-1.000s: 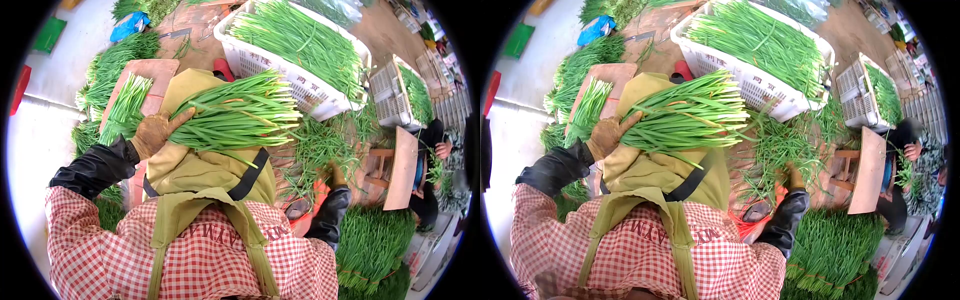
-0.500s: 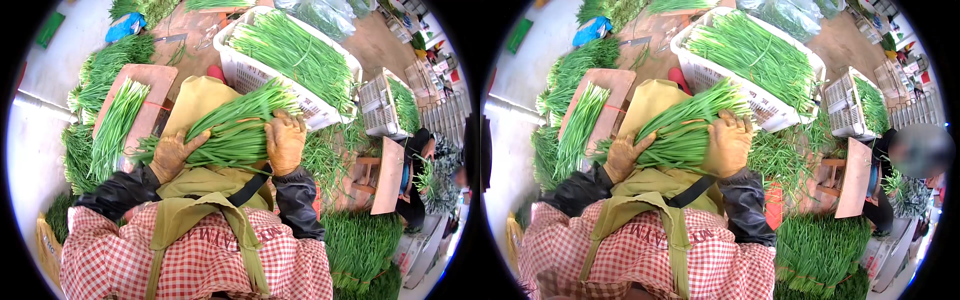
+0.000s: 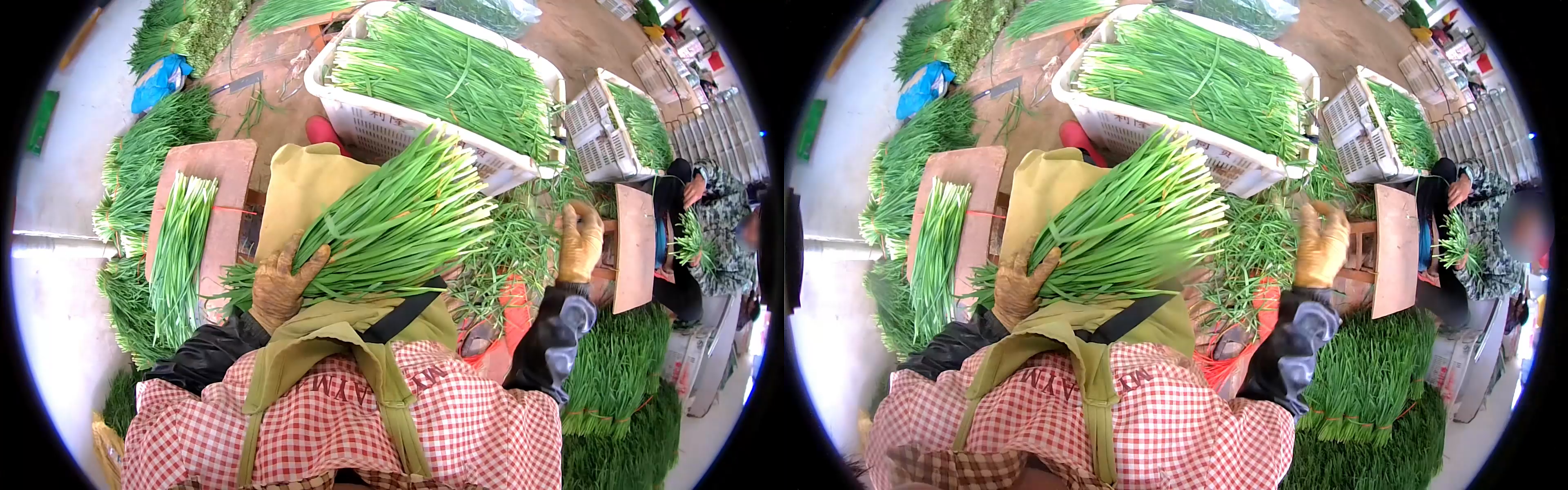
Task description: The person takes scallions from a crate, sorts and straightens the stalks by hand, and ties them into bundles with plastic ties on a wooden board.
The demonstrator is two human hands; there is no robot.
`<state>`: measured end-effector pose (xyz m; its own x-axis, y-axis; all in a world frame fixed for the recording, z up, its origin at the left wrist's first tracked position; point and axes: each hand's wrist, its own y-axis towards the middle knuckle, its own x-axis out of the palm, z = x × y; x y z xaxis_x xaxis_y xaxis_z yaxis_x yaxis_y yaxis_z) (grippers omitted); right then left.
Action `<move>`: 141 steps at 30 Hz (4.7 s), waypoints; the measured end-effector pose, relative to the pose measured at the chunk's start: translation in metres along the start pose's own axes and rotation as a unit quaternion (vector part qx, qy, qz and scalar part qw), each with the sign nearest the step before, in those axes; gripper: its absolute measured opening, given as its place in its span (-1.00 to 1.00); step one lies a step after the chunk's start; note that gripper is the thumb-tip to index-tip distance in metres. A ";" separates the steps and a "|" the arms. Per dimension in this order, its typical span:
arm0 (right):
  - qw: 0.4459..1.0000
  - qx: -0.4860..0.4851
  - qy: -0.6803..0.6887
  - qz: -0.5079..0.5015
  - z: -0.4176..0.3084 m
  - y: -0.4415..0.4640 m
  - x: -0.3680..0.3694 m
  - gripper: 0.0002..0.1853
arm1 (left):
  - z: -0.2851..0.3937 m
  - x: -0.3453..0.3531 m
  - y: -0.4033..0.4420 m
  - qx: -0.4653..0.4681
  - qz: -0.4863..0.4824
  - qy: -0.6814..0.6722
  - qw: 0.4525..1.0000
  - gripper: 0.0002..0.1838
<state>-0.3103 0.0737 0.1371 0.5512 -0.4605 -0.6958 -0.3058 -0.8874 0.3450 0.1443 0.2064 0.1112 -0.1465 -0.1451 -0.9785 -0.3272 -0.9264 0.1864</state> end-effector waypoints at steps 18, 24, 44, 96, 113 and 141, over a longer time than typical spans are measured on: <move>0.932 0.017 -0.345 -0.109 0.005 0.032 0.096 -0.72 | -0.012 0.011 -0.004 0.015 0.045 -0.007 0.999 -0.22; 0.938 0.044 -0.219 -0.266 0.042 0.109 0.042 -0.44 | -0.013 0.012 -0.004 0.024 0.041 -0.024 0.999 -0.23; 0.726 0.218 0.545 -0.359 -0.001 0.021 0.093 -0.71 | -0.054 -0.013 0.030 0.160 -0.008 -0.010 0.987 -0.41; 0.761 0.153 0.482 -0.407 -0.039 -0.023 0.130 -0.40 | -0.027 -0.024 0.008 -0.066 -0.086 -0.144 0.984 0.01; 0.978 0.046 0.021 -0.203 0.003 -0.052 0.068 -0.79 | -0.027 -0.011 -0.020 -0.048 -0.151 -0.043 0.986 -0.36; 0.705 0.358 0.603 -0.108 -0.018 0.006 0.064 -0.68 | -0.028 -0.013 -0.026 0.080 -0.001 -0.034 0.996 -0.44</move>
<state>-0.2629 0.0387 0.1055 0.7722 -0.3839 0.5063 -0.1885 -0.8994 -0.3945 0.1813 0.2228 0.1170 -0.2074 -0.1143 -0.9715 -0.4706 -0.8590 0.2016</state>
